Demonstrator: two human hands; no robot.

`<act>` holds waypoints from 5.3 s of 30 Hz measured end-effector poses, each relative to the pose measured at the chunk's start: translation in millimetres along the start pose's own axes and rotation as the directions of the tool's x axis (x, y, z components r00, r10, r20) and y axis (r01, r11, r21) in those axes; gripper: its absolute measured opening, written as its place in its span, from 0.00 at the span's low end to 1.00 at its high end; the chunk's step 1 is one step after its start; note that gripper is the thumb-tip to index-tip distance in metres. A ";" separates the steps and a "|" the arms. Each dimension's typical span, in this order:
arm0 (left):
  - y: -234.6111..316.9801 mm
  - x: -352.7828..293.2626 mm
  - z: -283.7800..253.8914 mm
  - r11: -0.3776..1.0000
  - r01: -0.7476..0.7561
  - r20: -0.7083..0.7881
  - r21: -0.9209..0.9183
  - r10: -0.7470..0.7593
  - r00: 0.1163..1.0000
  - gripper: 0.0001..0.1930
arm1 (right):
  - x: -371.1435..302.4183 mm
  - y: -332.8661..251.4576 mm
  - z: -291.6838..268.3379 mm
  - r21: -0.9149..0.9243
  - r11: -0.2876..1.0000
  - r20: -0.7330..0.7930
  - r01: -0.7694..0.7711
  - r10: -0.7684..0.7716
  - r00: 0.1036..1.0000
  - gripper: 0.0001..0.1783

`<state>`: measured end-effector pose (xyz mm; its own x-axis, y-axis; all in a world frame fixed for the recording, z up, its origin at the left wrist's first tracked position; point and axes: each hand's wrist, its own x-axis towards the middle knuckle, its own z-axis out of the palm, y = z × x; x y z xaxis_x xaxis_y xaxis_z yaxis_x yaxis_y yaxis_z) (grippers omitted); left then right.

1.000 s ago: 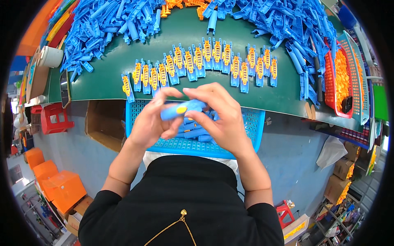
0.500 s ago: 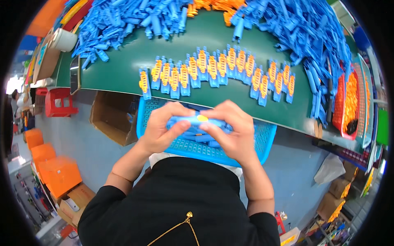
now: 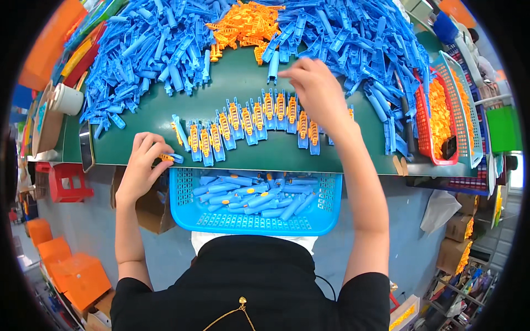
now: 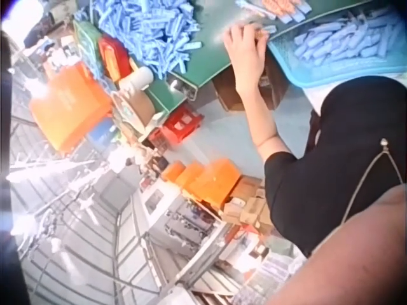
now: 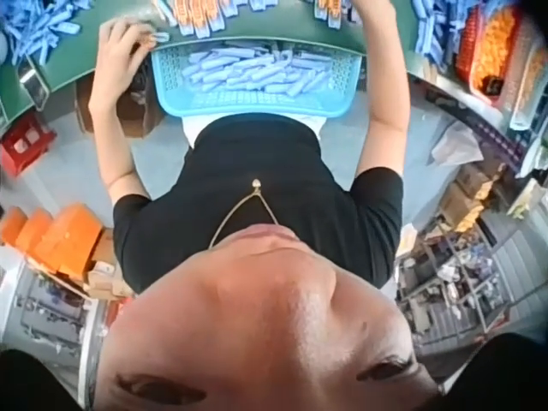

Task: Assembling small blue and orange plastic components into toy units at a factory workbench.

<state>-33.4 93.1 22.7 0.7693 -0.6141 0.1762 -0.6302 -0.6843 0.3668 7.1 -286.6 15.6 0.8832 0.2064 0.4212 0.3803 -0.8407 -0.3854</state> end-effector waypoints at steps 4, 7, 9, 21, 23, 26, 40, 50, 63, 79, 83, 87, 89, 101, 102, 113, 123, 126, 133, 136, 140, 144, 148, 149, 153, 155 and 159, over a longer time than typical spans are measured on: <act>-6.0 -1.6 13.4 0.927 0.142 -0.078 -0.347 -0.179 0.981 0.13 | 39.9 0.3 20.3 -0.202 0.949 0.161 -0.243 0.277 0.947 0.22; 13.5 -5.7 21.3 0.544 0.136 -0.087 -0.828 -0.364 0.927 0.13 | 55.4 -21.5 35.7 -0.412 0.876 0.139 -0.249 0.331 0.933 0.20; 43.6 8.7 21.1 0.447 0.116 -0.047 -0.887 -0.338 0.940 0.15 | 61.2 -10.2 41.7 -0.429 0.861 0.120 -0.274 0.356 0.927 0.16; 96.8 43.5 61.6 -0.532 0.030 0.219 -0.846 -0.296 0.930 0.18 | -10.5 -62.0 -10.9 0.464 0.831 0.093 -0.307 0.299 0.950 0.17; 105.7 49.8 66.0 -0.423 -0.044 0.158 -0.905 -0.431 0.889 0.18 | -40.0 -88.9 -14.6 0.715 0.595 0.216 -0.366 0.310 0.926 0.20; 115.4 51.4 70.0 -0.321 -0.059 0.107 -0.945 -0.477 0.872 0.17 | -68.0 -105.4 6.5 0.815 0.485 0.182 -0.316 0.303 0.935 0.20; 114.0 43.8 78.4 0.004 -0.074 -0.067 -0.997 -0.492 0.868 0.18 | -83.7 -114.4 19.1 0.802 0.550 0.109 -0.234 0.250 0.962 0.15; 101.3 42.0 75.5 -0.178 0.031 0.099 -0.984 -0.388 0.916 0.19 | -79.0 -108.9 11.5 0.712 0.680 0.119 -0.177 0.132 0.984 0.17; 104.7 41.4 96.2 -0.234 -0.310 -0.190 -0.921 -0.425 0.885 0.16 | -81.8 -121.0 20.9 0.639 0.765 -0.093 -0.078 0.178 0.980 0.17; 93.2 46.8 63.1 0.958 -0.266 -0.507 -0.109 0.177 0.844 0.22 | -80.6 -103.5 22.4 0.907 0.096 0.359 -0.410 0.336 0.871 0.13; 91.6 44.7 69.4 0.965 -0.247 -0.502 -0.089 0.170 0.848 0.20 | -81.9 -105.7 31.0 0.909 0.121 0.343 -0.398 0.323 0.882 0.10; 85.8 45.6 75.8 0.948 -0.301 -0.532 -0.104 0.202 0.822 0.18 | -81.5 -109.3 30.9 0.923 0.188 0.271 -0.335 0.301 0.914 0.10; 89.5 41.1 77.7 0.921 -0.237 -0.516 -0.310 0.046 0.855 0.16 | -79.8 -108.9 22.7 0.919 0.156 0.310 -0.362 0.280 0.908 0.09; 98.1 28.0 75.1 0.253 0.152 0.084 -0.955 -0.262 0.961 0.12 | -80.0 -95.8 18.6 0.892 0.307 0.312 -0.333 0.115 0.943 0.09; 100.4 28.3 71.3 0.123 0.219 0.185 -0.968 -0.238 0.954 0.12 | -79.4 -94.9 17.6 0.893 0.276 0.344 -0.355 0.088 0.935 0.09; 97.9 7.2 57.2 0.148 0.193 0.145 -0.970 -0.288 0.947 0.20 | -81.8 -98.2 21.0 0.776 0.589 0.207 -0.228 0.104 0.973 0.22; 89.9 -3.3 70.2 0.750 -0.111 -0.316 -0.652 -0.136 0.939 0.14 | -76.9 -110.6 28.5 0.763 0.642 0.111 -0.079 -0.010 0.994 0.13; 81.5 3.6 48.6 0.782 -0.069 -0.176 -0.619 -0.053 0.983 0.11 | -83.3 -108.4 21.7 0.753 0.625 0.235 -0.205 0.036 0.971 0.11; 4.6 21.6 8.6 0.985 -0.044 -0.074 0.168 0.057 0.996 0.20 | -73.1 -94.6 -6.7 0.626 0.768 0.387 -0.136 -0.154 0.909 0.06; -12.8 20.6 12.8 0.989 -0.081 -0.128 0.127 0.097 0.987 0.16 | -49.8 -61.7 -21.9 0.521 0.799 0.381 -0.301 0.098 0.920 0.06; -16.5 17.3 20.9 0.985 0.077 -0.165 -0.153 -0.102 0.981 0.09 | -0.8 11.1 -5.6 0.189 0.963 0.083 -0.192 0.179 0.980 0.10; 4.7 11.5 32.6 0.702 0.141 -0.119 -0.698 -0.307 0.944 0.07 | 42.7 54.6 17.9 -0.325 0.932 0.001 0.159 -0.168 0.986 0.15; 62.3 14.9 47.3 0.275 0.107 0.039 -0.955 -0.241 0.970 0.10 | 62.0 64.2 19.1 -0.493 0.772 0.092 0.401 -0.413 0.906 0.15; 69.3 14.7 47.3 0.094 0.130 0.109 -0.987 -0.195 0.975 0.10 | 64.3 61.3 17.1 -0.486 0.741 0.106 0.463 -0.476 0.873 0.14; 88.4 25.3 50.9 -0.199 0.251 0.275 -0.947 -0.105 0.956 0.16 | 65.4 44.1 19.9 -0.347 0.767 0.140 0.539 -0.526 0.839 0.12; 96.4 32.7 54.2 -0.293 0.219 0.265 -0.931 -0.124 0.956 0.17 | 58.7 37.2 18.4 -0.214 0.830 0.071 0.515 -0.513 0.855 0.09; 97.4 40.6 61.0 -0.527 0.128 0.245 -0.840 -0.158 0.957 0.20 | 39.5 12.6 5.6 0.108 0.974 -0.082 0.201 -0.192 0.978 0.09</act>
<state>-70.0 -22.5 9.9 0.8099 -0.5755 -0.1132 0.5185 0.6123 0.5969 48.2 -286.2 22.8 0.7680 0.3225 0.5534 0.5772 -0.7230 -0.3797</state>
